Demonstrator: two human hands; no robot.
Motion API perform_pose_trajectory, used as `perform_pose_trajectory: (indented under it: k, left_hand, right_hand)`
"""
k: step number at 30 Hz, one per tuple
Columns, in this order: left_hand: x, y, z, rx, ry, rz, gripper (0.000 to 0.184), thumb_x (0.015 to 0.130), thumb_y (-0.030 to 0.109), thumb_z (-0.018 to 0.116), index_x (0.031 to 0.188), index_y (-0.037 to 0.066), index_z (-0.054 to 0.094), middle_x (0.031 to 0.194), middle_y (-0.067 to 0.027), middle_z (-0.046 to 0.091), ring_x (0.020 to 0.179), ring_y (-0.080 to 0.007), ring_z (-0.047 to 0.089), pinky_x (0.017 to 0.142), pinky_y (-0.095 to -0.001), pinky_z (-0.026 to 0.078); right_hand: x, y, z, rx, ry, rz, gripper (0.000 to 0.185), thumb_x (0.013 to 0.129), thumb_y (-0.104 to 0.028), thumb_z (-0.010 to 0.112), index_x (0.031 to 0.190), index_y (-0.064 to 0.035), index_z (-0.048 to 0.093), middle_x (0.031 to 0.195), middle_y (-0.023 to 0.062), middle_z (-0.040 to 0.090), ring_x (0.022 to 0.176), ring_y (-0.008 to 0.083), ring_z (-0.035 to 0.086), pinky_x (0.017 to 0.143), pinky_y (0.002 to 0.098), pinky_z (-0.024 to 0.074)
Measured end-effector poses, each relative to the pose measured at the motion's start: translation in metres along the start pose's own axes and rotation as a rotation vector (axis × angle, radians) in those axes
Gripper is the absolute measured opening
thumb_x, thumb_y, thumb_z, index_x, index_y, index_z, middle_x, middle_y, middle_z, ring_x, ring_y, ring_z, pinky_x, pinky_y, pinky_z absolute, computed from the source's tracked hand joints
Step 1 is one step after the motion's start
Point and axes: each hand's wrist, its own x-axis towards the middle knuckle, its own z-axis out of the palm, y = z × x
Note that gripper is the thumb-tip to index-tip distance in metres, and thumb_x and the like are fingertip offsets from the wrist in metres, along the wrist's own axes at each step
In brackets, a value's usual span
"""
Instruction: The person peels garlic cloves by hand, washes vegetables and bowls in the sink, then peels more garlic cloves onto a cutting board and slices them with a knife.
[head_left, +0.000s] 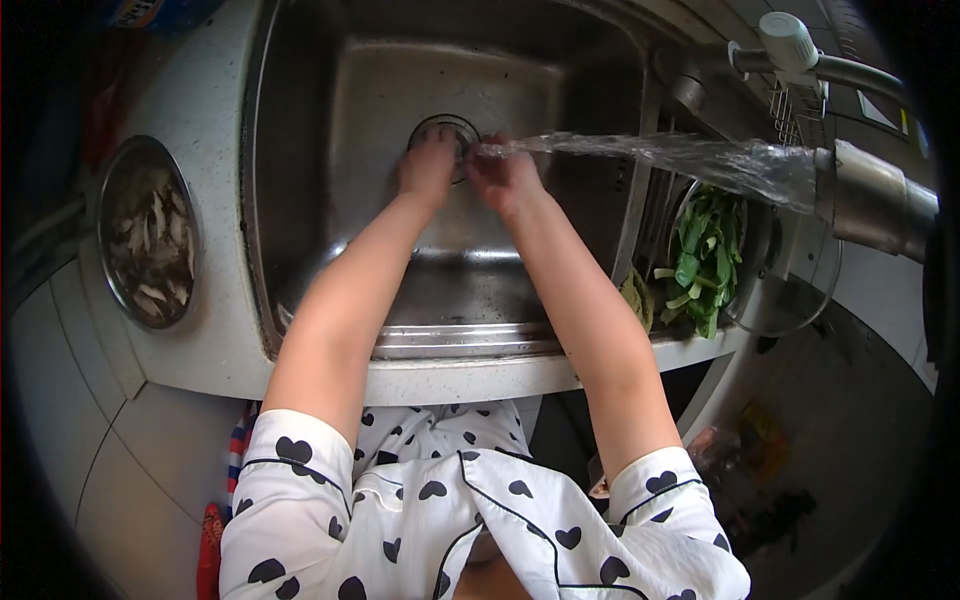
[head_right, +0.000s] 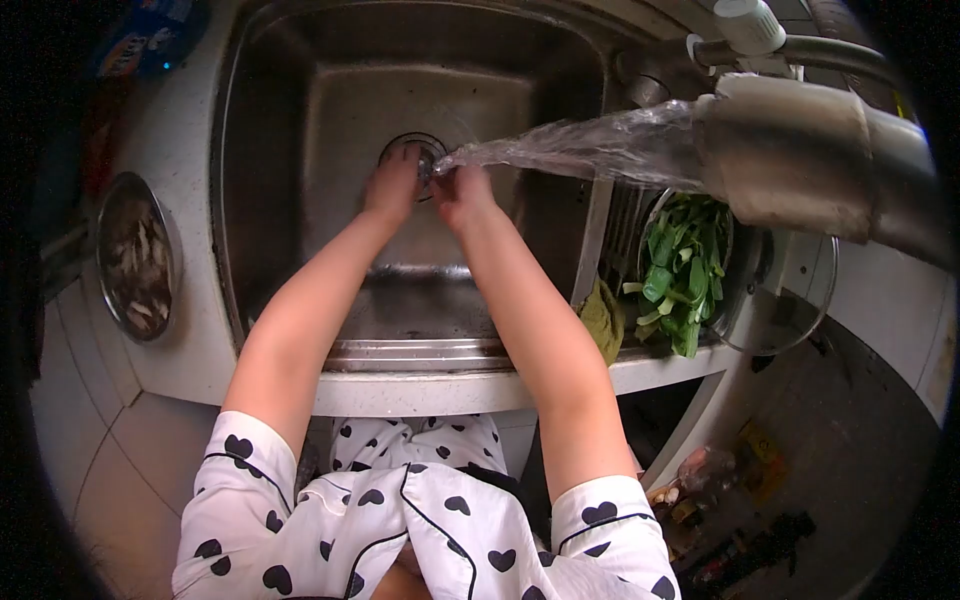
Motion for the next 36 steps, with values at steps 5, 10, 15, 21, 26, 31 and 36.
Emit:
perform_pose_trajectory:
  k: [5, 10, 15, 21, 26, 31, 36]
  left_hand:
    - [-0.001, 0.005, -0.003, -0.002, -0.012, -0.041, 0.027, 0.073, 0.009, 0.058, 0.097, 0.005, 0.047, 0.103, -0.0147, 0.049, 0.091, -0.0333, 0.056, 0.070, -0.0430, 0.050]
    - [0.006, 0.008, 0.001, 0.023, -0.078, 0.001, 0.024, 0.075, 0.012, 0.056, 0.098, 0.008, 0.049, 0.104, -0.0155, 0.048, 0.090, -0.0335, 0.057, 0.069, -0.0421, 0.051]
    - [0.004, 0.021, -0.021, -0.003, -0.185, -0.094, 0.026, 0.076, 0.011, 0.054, 0.101, 0.012, 0.050, 0.107, -0.0161, 0.047, 0.095, -0.0324, 0.054, 0.071, -0.0405, 0.051]
    - [-0.021, 0.005, 0.017, -0.109, 0.130, -0.109, 0.040, 0.069, 0.008, 0.058, 0.108, 0.010, 0.050, 0.113, -0.0171, 0.047, 0.100, -0.0350, 0.050, 0.084, -0.0417, 0.045]
    - [-0.023, -0.012, 0.016, -1.048, -0.058, -0.596, 0.034, 0.073, 0.005, 0.054, 0.107, 0.001, 0.054, 0.105, -0.0149, 0.053, 0.104, -0.0291, 0.048, 0.088, -0.0367, 0.038]
    - [-0.046, -0.010, -0.052, -1.693, 0.108, -1.145, 0.032, 0.082, 0.011, 0.049, 0.112, 0.001, 0.049, 0.108, -0.0102, 0.051, 0.106, -0.0219, 0.043, 0.094, -0.0336, 0.032]
    - [-0.067, -0.009, -0.092, -1.736, 0.280, -1.105, 0.026, 0.083, 0.013, 0.050, 0.106, 0.001, 0.049, 0.106, -0.0091, 0.050, 0.107, -0.0203, 0.045, 0.099, -0.0352, 0.028]
  right_hand:
    - [-0.002, 0.011, 0.008, 0.038, -0.009, -0.028, 0.011, 0.086, -0.019, 0.047, 0.087, -0.0083, 0.050, 0.082, 0.0081, 0.053, 0.076, 0.0219, 0.051, 0.071, 0.0355, 0.0424]
    - [-0.015, 0.010, 0.021, -0.007, -0.062, -0.041, 0.013, 0.087, -0.017, 0.044, 0.087, -0.0047, 0.049, 0.083, 0.0107, 0.052, 0.075, 0.0236, 0.051, 0.070, 0.0364, 0.0435]
    - [-0.003, 0.011, 0.015, -0.042, -0.141, -0.016, 0.015, 0.088, -0.018, 0.043, 0.087, -0.0042, 0.049, 0.078, 0.0088, 0.049, 0.075, 0.0217, 0.051, 0.071, 0.0354, 0.0435]
    - [-0.054, 0.006, 0.055, -0.066, 0.005, -0.019, 0.018, 0.090, -0.021, 0.043, 0.088, -0.0041, 0.047, 0.077, 0.0060, 0.045, 0.072, 0.0191, 0.046, 0.075, 0.0345, 0.0424]
    - [-0.049, 0.003, 0.047, -0.024, -0.110, 0.036, 0.031, 0.090, -0.033, 0.044, 0.094, -0.0025, 0.045, 0.085, 0.0069, 0.044, 0.077, 0.0201, 0.045, 0.078, 0.0364, 0.0411]
    - [-0.061, -0.008, 0.049, -0.169, -0.038, 0.041, 0.040, 0.087, -0.040, 0.047, 0.097, -0.0017, 0.045, 0.085, 0.0072, 0.043, 0.079, 0.0207, 0.044, 0.076, 0.0355, 0.0416]
    - [-0.061, -0.020, 0.042, -0.133, -0.158, 0.018, 0.025, 0.090, -0.031, 0.046, 0.091, -0.0062, 0.048, 0.079, 0.0046, 0.046, 0.076, 0.0181, 0.046, 0.072, 0.0332, 0.0418]
